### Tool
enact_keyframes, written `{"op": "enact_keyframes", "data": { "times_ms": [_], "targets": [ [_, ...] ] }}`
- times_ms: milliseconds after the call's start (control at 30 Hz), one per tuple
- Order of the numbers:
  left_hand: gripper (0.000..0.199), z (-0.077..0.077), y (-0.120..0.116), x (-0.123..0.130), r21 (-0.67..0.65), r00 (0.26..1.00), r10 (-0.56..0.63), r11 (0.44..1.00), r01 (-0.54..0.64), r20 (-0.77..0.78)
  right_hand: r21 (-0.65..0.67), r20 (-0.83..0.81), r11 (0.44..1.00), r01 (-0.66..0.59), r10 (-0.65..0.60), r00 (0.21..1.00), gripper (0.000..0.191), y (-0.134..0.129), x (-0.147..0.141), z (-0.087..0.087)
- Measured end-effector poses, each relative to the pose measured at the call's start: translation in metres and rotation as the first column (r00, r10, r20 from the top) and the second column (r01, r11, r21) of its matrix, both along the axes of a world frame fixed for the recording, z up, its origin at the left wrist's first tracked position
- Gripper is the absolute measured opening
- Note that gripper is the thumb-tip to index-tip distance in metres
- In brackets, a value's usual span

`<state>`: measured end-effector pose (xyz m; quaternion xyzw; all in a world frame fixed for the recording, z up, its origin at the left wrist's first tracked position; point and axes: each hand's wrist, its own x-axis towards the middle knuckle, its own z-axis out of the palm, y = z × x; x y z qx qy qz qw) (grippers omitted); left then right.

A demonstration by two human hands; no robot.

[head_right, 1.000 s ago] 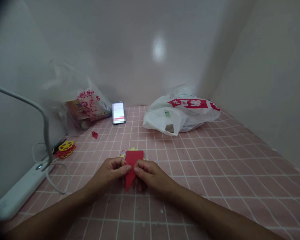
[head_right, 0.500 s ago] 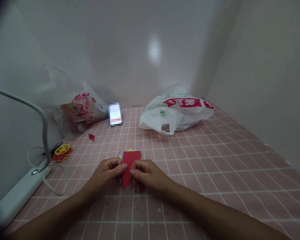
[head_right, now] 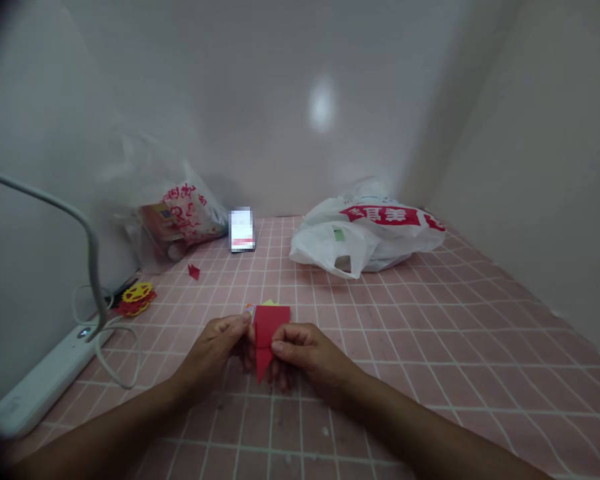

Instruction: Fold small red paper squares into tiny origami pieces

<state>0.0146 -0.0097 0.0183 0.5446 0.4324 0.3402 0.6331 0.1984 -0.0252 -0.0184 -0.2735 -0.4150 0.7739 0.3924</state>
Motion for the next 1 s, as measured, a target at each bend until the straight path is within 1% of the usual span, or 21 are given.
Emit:
{"op": "enact_keyframes", "data": {
  "times_ms": [100, 233, 367, 500, 600, 700, 767, 800, 933, 1000],
  "targets": [
    [0.045, 0.0012, 0.0, -0.0016, 0.022, 1.0, -0.026, 0.999, 0.026, -0.015, 0.019, -0.003, 1.0, 0.023, -0.023, 1.0, 0.025, -0.0001, -0.0008, 0.0009],
    [0.033, 0.0039, -0.0021, -0.0003, 0.1, 0.99, -0.08, 0.991, 0.092, -0.116, 0.051, 0.057, 0.997, 0.053, -0.056, 0.997, 0.027, -0.001, -0.002, 0.0012],
    [0.028, 0.0038, -0.0047, 0.0024, 0.144, 0.982, -0.072, 0.985, 0.097, -0.172, 0.074, 0.122, 0.99, 0.117, -0.125, 0.985, 0.029, -0.0017, -0.0027, 0.0012],
    [0.026, 0.003, -0.0048, 0.0022, 0.2, 0.972, -0.055, 0.974, 0.103, -0.229, 0.094, 0.164, 0.99, 0.108, -0.123, 0.979, 0.031, -0.002, -0.0042, 0.0017],
    [0.024, 0.0028, -0.0045, 0.0011, 0.225, 0.945, -0.086, 0.961, 0.163, -0.317, 0.112, 0.148, 0.986, 0.124, -0.14, 0.979, 0.03, -0.0022, -0.0058, 0.002],
    [0.022, 0.0023, -0.0056, 0.0011, 0.186, 0.914, -0.176, 0.948, 0.256, -0.365, 0.122, 0.18, 0.984, 0.131, -0.151, 0.972, 0.029, -0.003, -0.0063, 0.0032],
    [0.021, 0.0022, -0.0067, 0.0021, 0.156, 0.912, -0.215, 0.946, 0.283, -0.351, 0.142, 0.217, 0.982, 0.124, -0.153, 0.964, 0.029, -0.0037, -0.0055, 0.0047],
    [0.02, 0.0022, -0.0071, 0.0028, 0.153, 0.919, -0.213, 0.949, 0.275, -0.33, 0.155, 0.23, 0.98, 0.125, -0.159, 0.96, 0.028, -0.004, -0.0048, 0.0055],
    [0.016, 0.0037, -0.0067, 0.005, 0.14, 0.968, -0.139, 0.975, 0.17, -0.208, 0.184, 0.263, 0.968, 0.171, -0.216, 0.94, 0.03, -0.0036, -0.0015, 0.0073],
    [0.016, 0.0045, -0.0058, 0.0052, 0.126, 0.976, -0.119, 0.982, 0.143, -0.181, 0.189, 0.278, 0.965, 0.184, -0.233, 0.932, 0.031, -0.0024, -0.0004, 0.0068]
  ]
}}
